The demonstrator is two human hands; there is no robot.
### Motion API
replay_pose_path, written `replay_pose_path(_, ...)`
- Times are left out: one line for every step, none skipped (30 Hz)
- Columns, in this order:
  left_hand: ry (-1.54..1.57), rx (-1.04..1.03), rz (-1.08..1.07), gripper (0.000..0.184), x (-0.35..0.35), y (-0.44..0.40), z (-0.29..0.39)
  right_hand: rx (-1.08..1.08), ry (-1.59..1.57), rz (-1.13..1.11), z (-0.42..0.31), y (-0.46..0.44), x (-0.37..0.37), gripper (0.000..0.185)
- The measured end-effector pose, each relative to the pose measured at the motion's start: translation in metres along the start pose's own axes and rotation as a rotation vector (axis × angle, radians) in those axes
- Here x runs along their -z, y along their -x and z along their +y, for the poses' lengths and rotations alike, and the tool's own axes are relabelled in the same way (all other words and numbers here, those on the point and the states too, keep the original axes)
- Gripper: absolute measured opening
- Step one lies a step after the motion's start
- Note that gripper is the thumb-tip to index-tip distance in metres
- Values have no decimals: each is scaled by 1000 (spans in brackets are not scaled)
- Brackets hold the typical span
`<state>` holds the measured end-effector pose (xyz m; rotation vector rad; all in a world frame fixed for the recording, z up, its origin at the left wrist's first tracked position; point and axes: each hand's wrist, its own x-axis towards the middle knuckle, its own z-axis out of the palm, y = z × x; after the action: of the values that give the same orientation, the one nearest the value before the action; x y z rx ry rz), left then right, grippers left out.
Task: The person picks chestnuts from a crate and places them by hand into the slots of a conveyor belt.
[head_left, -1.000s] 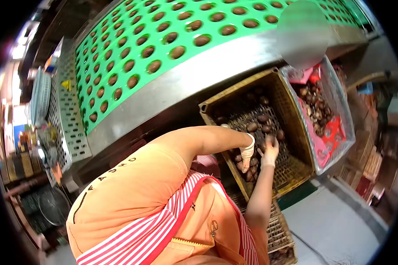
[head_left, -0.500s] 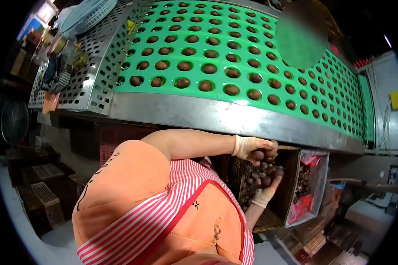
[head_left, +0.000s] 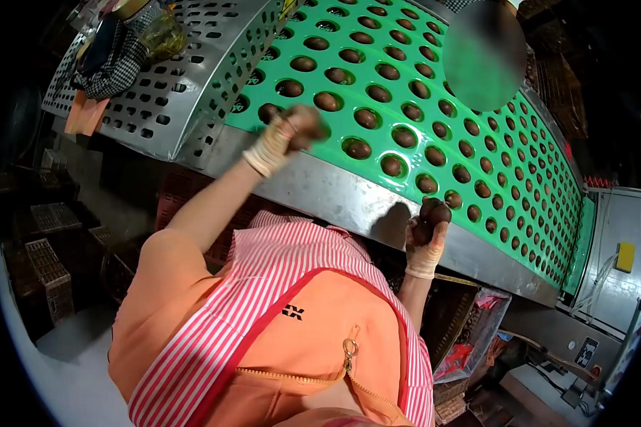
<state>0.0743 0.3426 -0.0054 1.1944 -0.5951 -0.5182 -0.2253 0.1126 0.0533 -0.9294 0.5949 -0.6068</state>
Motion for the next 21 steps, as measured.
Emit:
replay_pose_path(-11,34,112,35,15,-6,10,-4,18,-7,3,-6,-5,78)
replay_pose_path(-17,69,224,33,30,-11,21,-9,34,-11,5,-11,-8,77)
replay_pose_path(57,150,285,27,27,-18,58,-12,32,-20,8,-18,-11,76)
replay_pose_path(86,176,323,27,38,-23,54,-14,30,-26,12,-24,-12,76)
replay_pose_path(115,200,359,28,50,-27,49,-15,28,-33,14,-29,-14,75)
replay_pose_path(91,275,381,30,57,-27,44,5,13,5,14,-30,-22,74)
replay_pose_path(17,242,408,31,57,-28,36,9,26,-6,14,-31,-21,74)
replay_pose_path(-58,206,434,32,55,-28,28,13,38,-19,13,-33,-18,74)
replay_pose_path(-135,170,459,33,51,-29,25,16,48,-31,13,-35,-14,74)
replay_pose_path(-143,200,462,32,48,-30,27,17,63,-8,13,-34,-8,74)
replay_pose_path(-266,228,472,35,49,-30,25,19,79,12,12,-32,0,73)
replay_pose_path(-391,250,481,38,52,-32,24,23,92,28,9,-31,5,73)
replay_pose_path(-517,270,489,41,54,-33,24,35,107,41,5,-29,9,73)
replay_pose_path(-476,346,454,46,58,-34,27,46,120,56,1,-26,12,73)
replay_pose_path(-437,426,415,51,60,-32,35,55,131,75,-1,-23,17,72)
replay_pose_path(-400,510,375,57,61,-29,39,64,106,94,-2,-21,23,70)
replay_pose_path(-583,469,352,58,61,-27,37,73,95,118,-2,-18,26,70)
replay_pose_path(-766,420,329,60,61,-25,32,83,84,140,-3,-16,27,70)
replay_pose_path(-947,367,304,62,64,-22,25,92,71,160,-2,-14,29,69)
replay_pose_path(-1153,175,333,54,84,-21,-12,103,71,127,-1,-14,32,69)
replay_pose_path(-936,298,313,51,79,-20,-3,93,69,118,5,-15,37,68)
